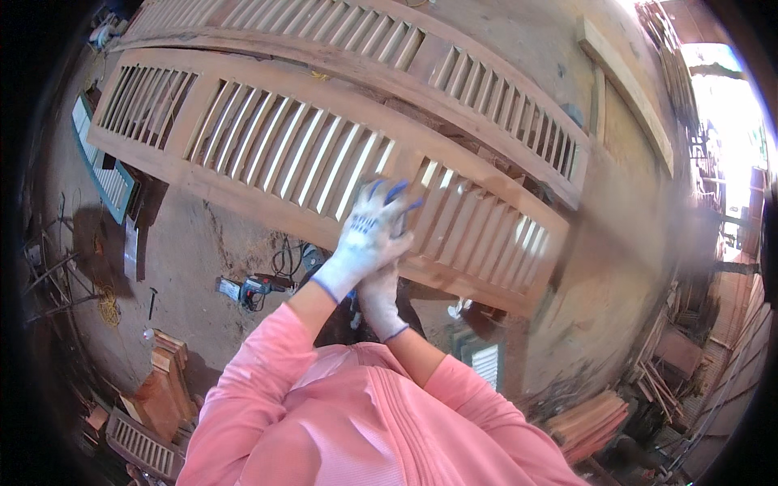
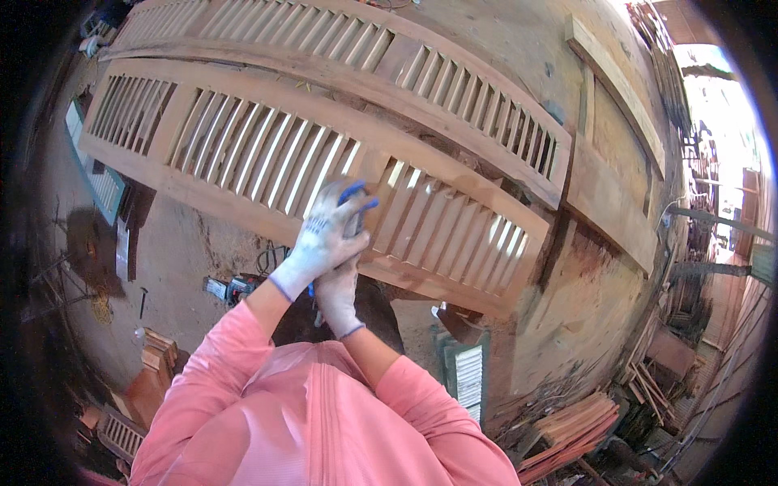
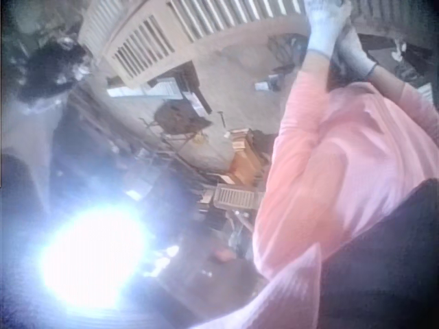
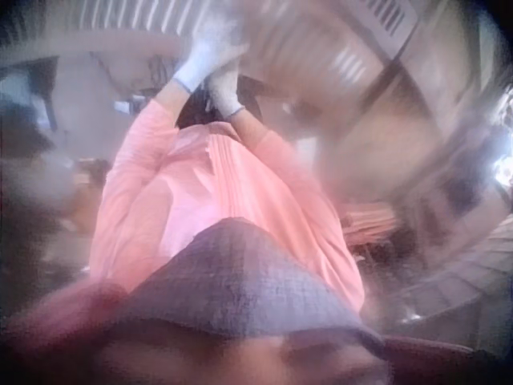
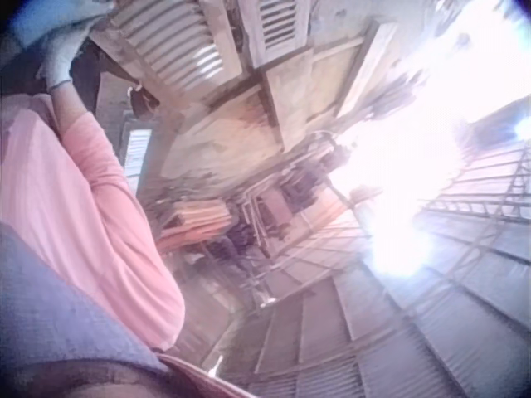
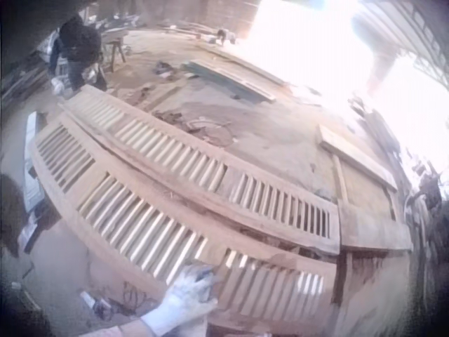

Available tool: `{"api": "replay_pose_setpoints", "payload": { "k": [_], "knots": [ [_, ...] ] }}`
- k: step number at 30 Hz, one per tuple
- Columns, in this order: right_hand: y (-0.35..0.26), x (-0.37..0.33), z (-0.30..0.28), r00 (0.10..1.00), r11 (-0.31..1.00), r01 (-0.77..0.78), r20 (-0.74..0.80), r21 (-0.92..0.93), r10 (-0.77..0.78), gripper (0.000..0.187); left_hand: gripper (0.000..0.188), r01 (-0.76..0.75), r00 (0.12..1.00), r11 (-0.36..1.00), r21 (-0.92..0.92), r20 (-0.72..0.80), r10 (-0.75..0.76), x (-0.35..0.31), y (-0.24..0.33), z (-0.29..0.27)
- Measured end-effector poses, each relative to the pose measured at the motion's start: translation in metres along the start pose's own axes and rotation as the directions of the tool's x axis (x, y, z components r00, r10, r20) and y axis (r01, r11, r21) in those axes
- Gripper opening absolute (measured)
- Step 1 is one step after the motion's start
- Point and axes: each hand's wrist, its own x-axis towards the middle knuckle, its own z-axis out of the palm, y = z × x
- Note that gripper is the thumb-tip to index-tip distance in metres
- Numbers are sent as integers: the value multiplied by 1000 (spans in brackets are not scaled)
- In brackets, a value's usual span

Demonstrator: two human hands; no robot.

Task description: The person sands a wooden slatted panel with a sanding block, then applies wood glue into the gaps between slats and smooths it with a finger. The work occurs in a woodworking shop with other workers visible in the background.

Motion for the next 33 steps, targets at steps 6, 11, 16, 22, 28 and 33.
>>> {"api": "replay_pose_setpoints", "payload": {
  "k": [6, 11, 16, 22, 28, 33],
  "knots": [
    [-28, 124, -66, 933, 590, -255, 35, 766, 358, 65, 77, -76, 990, 989, 124, -112, 91, 94, -31, -9],
    [5, 195, -96, 872, 528, -407, 145, 746, 467, 41, 69, 36, 955, 999, -14, -295, -39, 11, -50, -22],
    [-18, 102, -95, 780, 561, -611, 303, 558, 548, 27, 69, 500, 753, 846, -187, -388, -531, -182, -149, -26],
    [-8, 6, -69, 908, 939, -326, 311, 108, 279, 92, 67, 510, 766, 856, -87, -406, -498, -215, -142, -101],
    [-87, 57, -15, 894, 976, 213, 393, 49, -215, 104, 61, 11, 955, 990, 142, -294, 31, -114, -82, -159],
    [-217, 114, 12, 797, 986, 169, 586, 13, -144, 93, 38, 95, 932, 940, 328, -361, 31, -107, -167, -214]
  ]
}}
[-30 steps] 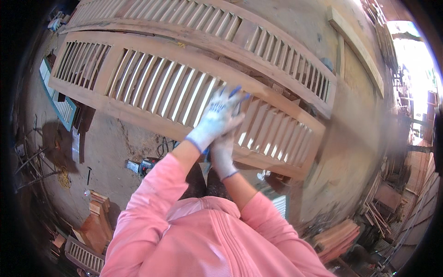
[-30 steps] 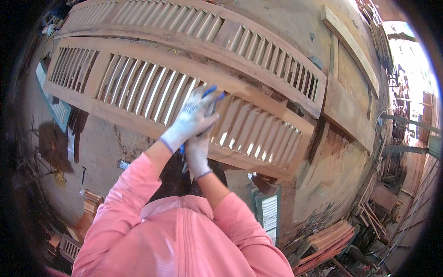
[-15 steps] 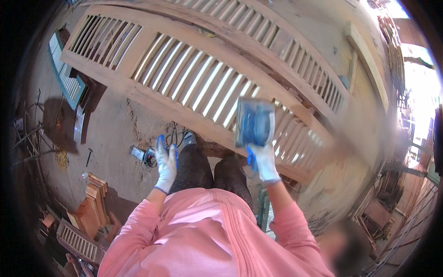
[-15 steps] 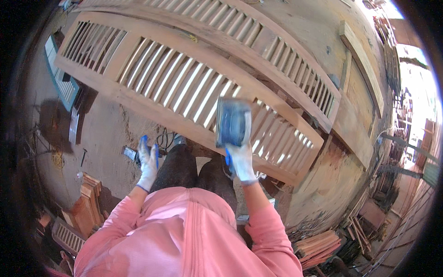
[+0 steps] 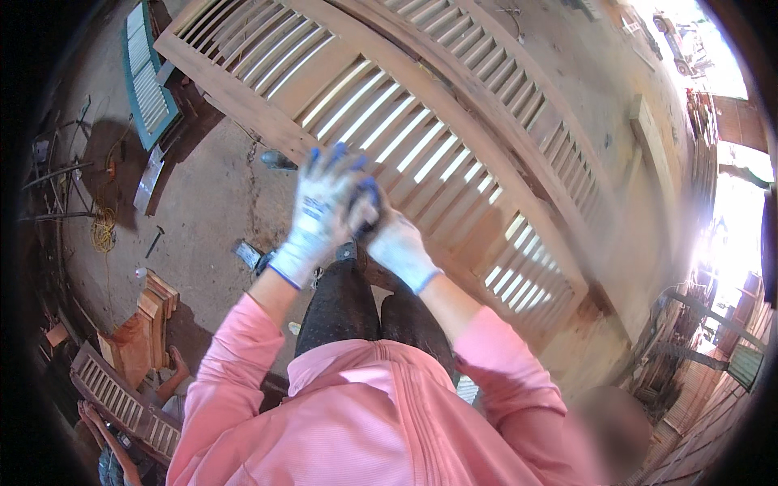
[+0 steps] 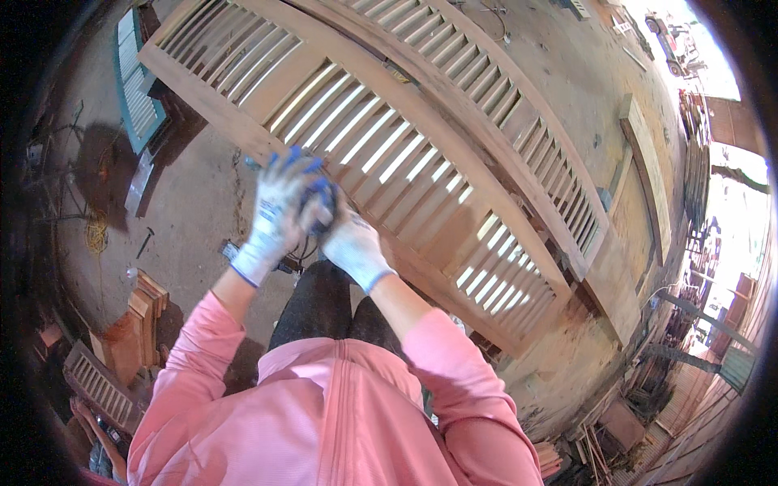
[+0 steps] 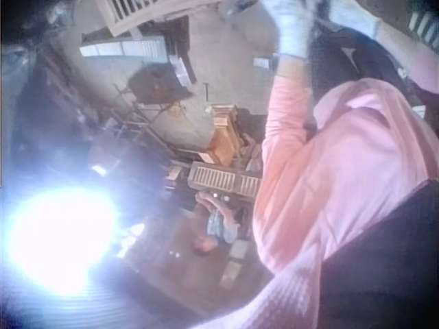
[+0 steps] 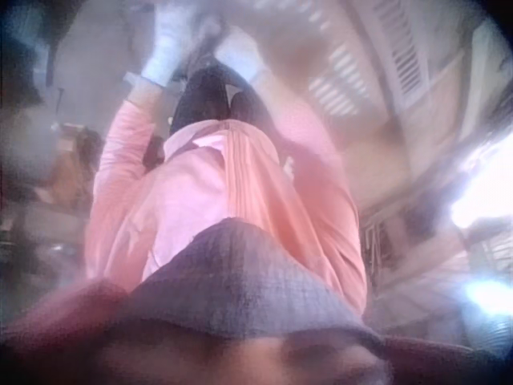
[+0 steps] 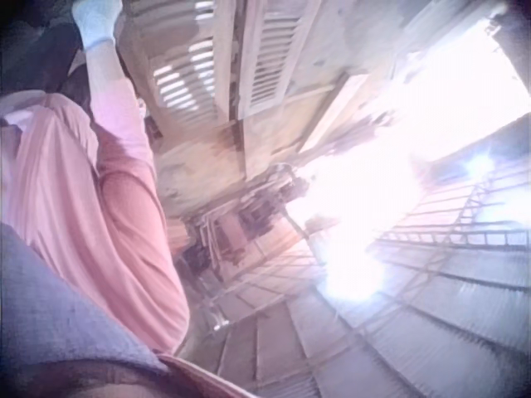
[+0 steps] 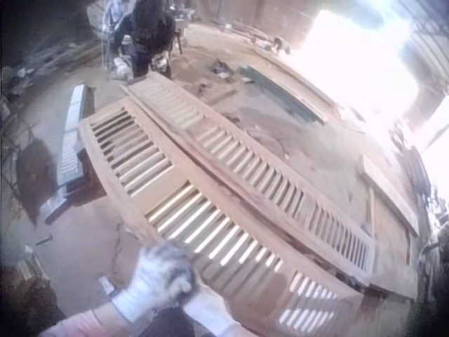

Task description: The person sands a wooden slatted panel with a sanding block, then applies wood glue into the gaps between slats and smooths it with a finger. The work occurs in a woodworking shop with other workers visible in the background.

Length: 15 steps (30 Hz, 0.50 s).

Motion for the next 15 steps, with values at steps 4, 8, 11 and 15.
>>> {"api": "replay_pose_setpoints", "payload": {
  "k": [4, 8, 11, 15],
  "knots": [
    [-58, 78, 23, 991, 985, 136, 23, -103, -135, 83, 28, 56, 997, 986, 159, -56, -47, 17, -78, -40],
    [-103, 111, 27, 988, 988, 143, -57, -50, -146, 81, 27, 86, 991, 969, 230, -121, -60, 35, -127, -67],
    [-99, 88, 23, 991, 991, 133, -27, -9, -133, 74, 27, 116, 991, 965, 235, -91, -97, 27, -115, -60],
    [-14, 28, 17, 996, 994, 59, -78, 94, -51, 92, 28, 99, 995, 978, 184, -21, -97, 11, -23, -10]
  ]
}}
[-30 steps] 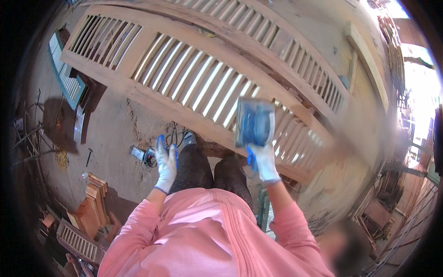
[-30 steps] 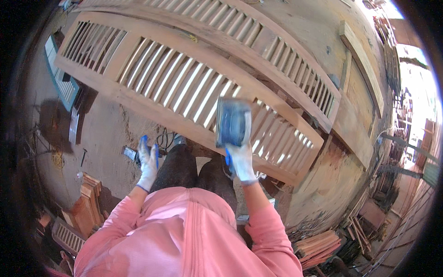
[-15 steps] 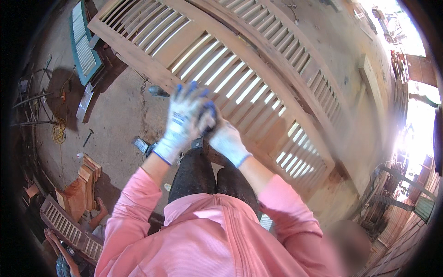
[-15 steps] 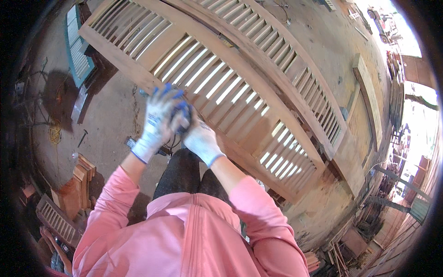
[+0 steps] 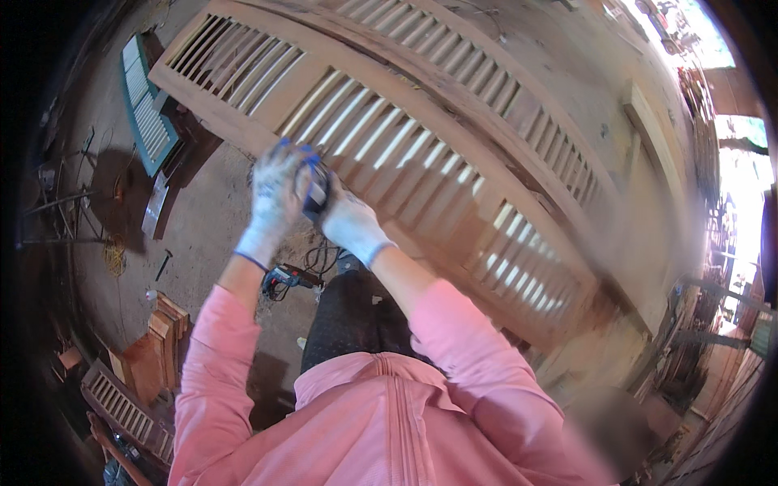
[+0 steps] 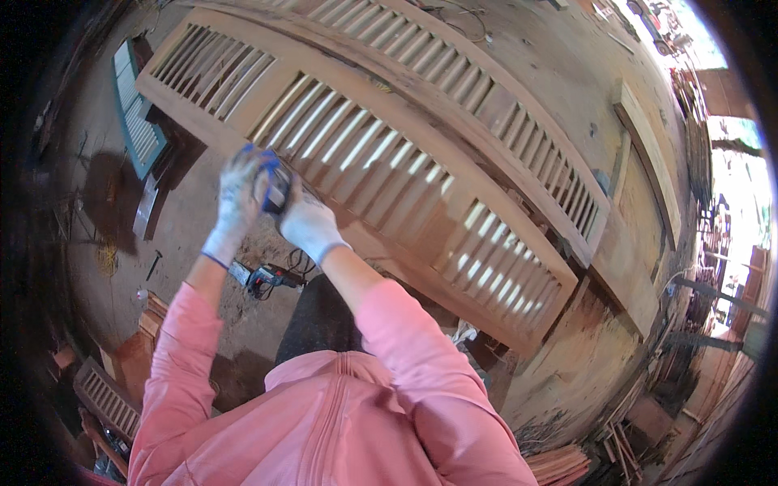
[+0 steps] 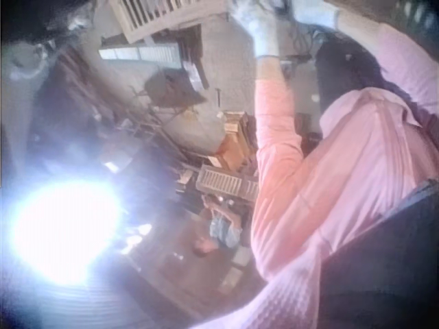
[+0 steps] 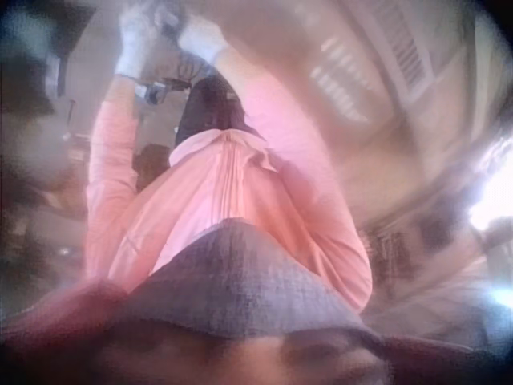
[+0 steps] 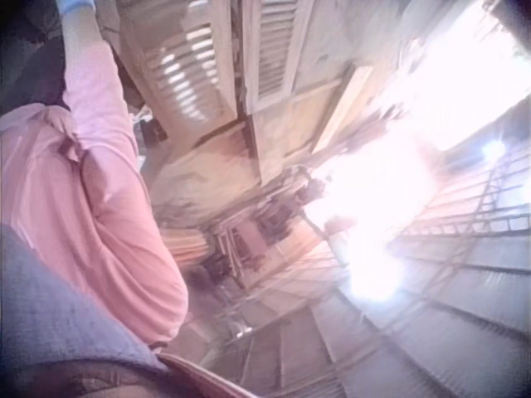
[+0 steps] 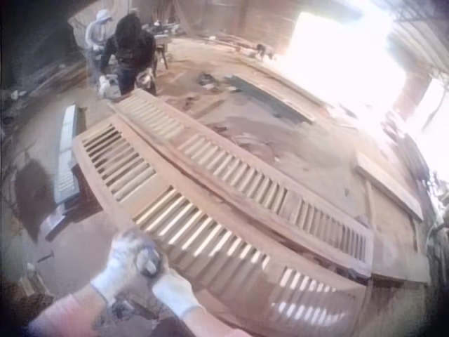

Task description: The person sands a wooden slatted panel with a sanding block, then applies wood glue into the gaps between slats and smooths it with a finger. The work occurs in a woodworking shop with other workers visible in the background.

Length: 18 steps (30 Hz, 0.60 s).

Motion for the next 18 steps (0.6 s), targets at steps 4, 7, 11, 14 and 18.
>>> {"api": "replay_pose_setpoints", "payload": {
  "k": [4, 7, 11, 14, 18],
  "knots": [
    [78, -109, -39, 994, 993, -108, -14, 38, 108, 87, 33, -133, 989, 978, -159, 47, 142, -36, 120, 30],
    [141, -193, -54, 962, 961, -259, -64, 94, 266, 96, 44, -211, 937, 924, -318, 204, 284, -64, 200, 56],
    [223, -288, -70, 868, 874, -469, -114, 127, 483, 105, 75, -91, 960, 957, -276, 230, 158, -115, 244, 128],
    [288, -350, -62, 720, 674, -594, -85, 438, 689, 94, 94, 15, 933, 999, 51, 359, -32, -151, 244, 176],
    [381, -430, -35, 629, 702, -397, -382, 592, 678, 48, 104, -89, 855, 996, 23, 515, 64, -171, 285, 199]
  ]
}}
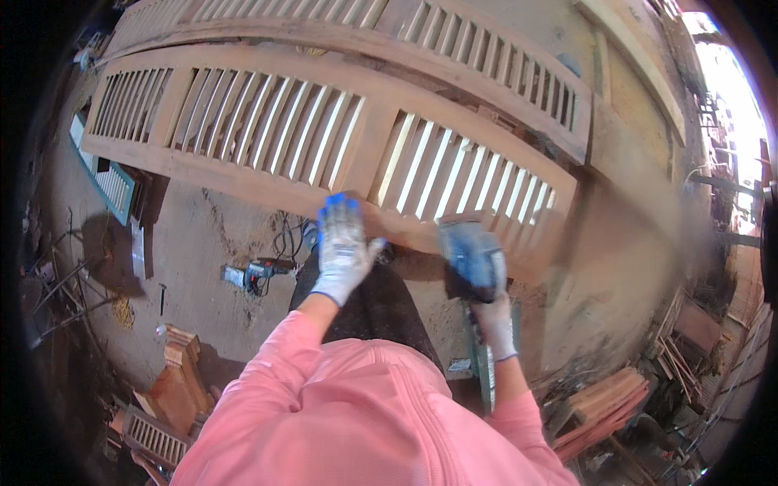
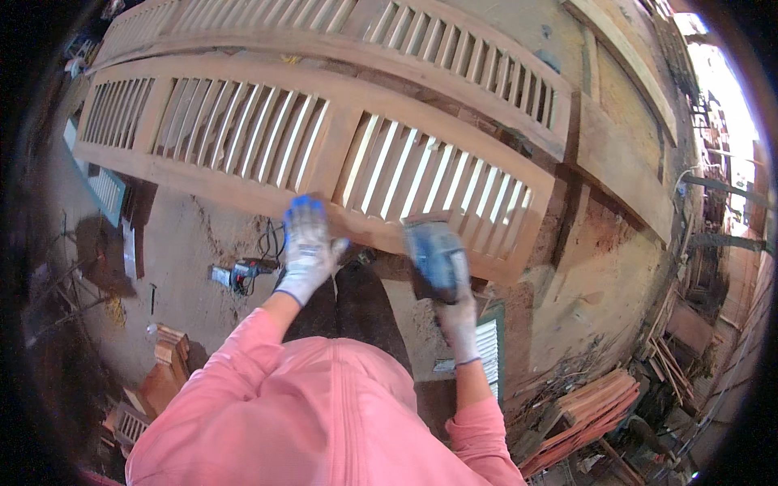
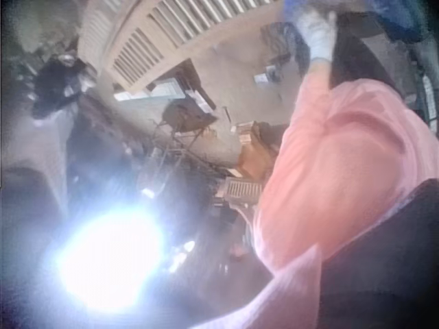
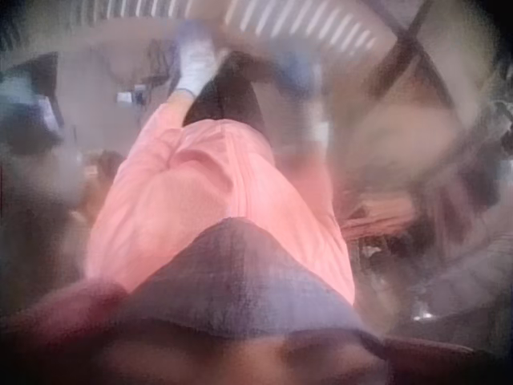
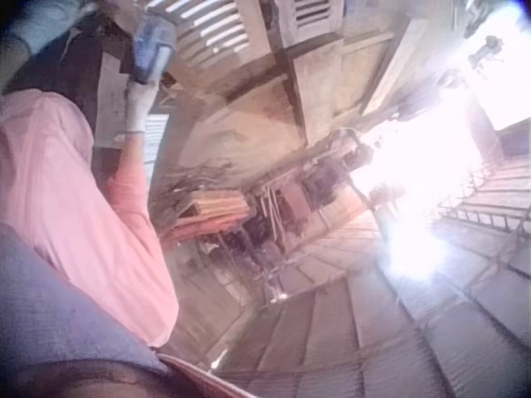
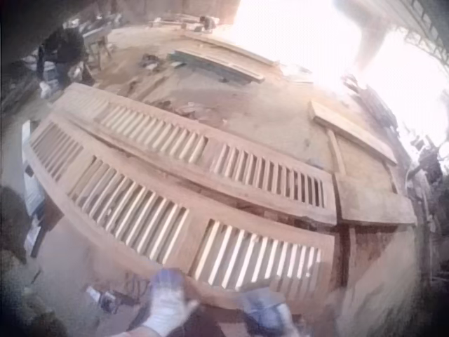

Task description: The person sands a wooden slatted panel with a sanding block, then applies wood glue into the gaps between slats and smooths it with a finger. The work occurs in a woodworking shop with other workers visible in the background.

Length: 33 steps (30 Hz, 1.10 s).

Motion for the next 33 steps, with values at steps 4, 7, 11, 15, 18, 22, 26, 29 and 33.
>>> {"api": "replay_pose_setpoints", "payload": {
  "k": [4, 7, 11, 15, 18, 22, 26, 29, 33],
  "knots": [
    [30, 7, -53, 975, 961, -209, -41, 183, 220, 24, 98, -213, 960, 967, -141, 153, 234, -1, 83, 22],
    [29, 17, -85, 956, 925, -266, -51, 271, 290, 22, 94, -359, 914, 919, -164, 139, 382, -5, 99, 36],
    [35, 29, -108, 952, 927, -274, -67, 255, 299, 20, 87, -249, 943, 951, -185, 180, 281, 1, 47, 5],
    [21, 36, -102, 961, 963, -271, 55, 0, 270, 29, 87, -26, 987, 983, 181, 161, -4, -8, -56, -35],
    [23, 44, -80, 984, 973, -88, 134, -212, 118, 52, 90, 65, 987, 904, 422, 105, -120, -11, -136, -54],
    [-49, 39, -29, 943, 840, 294, 282, -456, -178, 95, 82, 291, 957, 804, 519, -138, -257, -6, -230, -64],
    [-158, 39, 24, 878, 766, 326, 478, -554, -28, 88, 80, 473, 881, 840, 267, -124, -457, 23, -248, -71],
    [-206, 50, 65, 852, 736, 430, 504, -523, -140, 82, 79, 365, 927, 924, 110, -128, -351, 40, -224, -67],
    [-251, 88, 92, 859, 739, 461, 454, -491, -235, 81, 77, 267, 963, 953, 141, -81, -257, 44, -170, -72]
  ]
}}
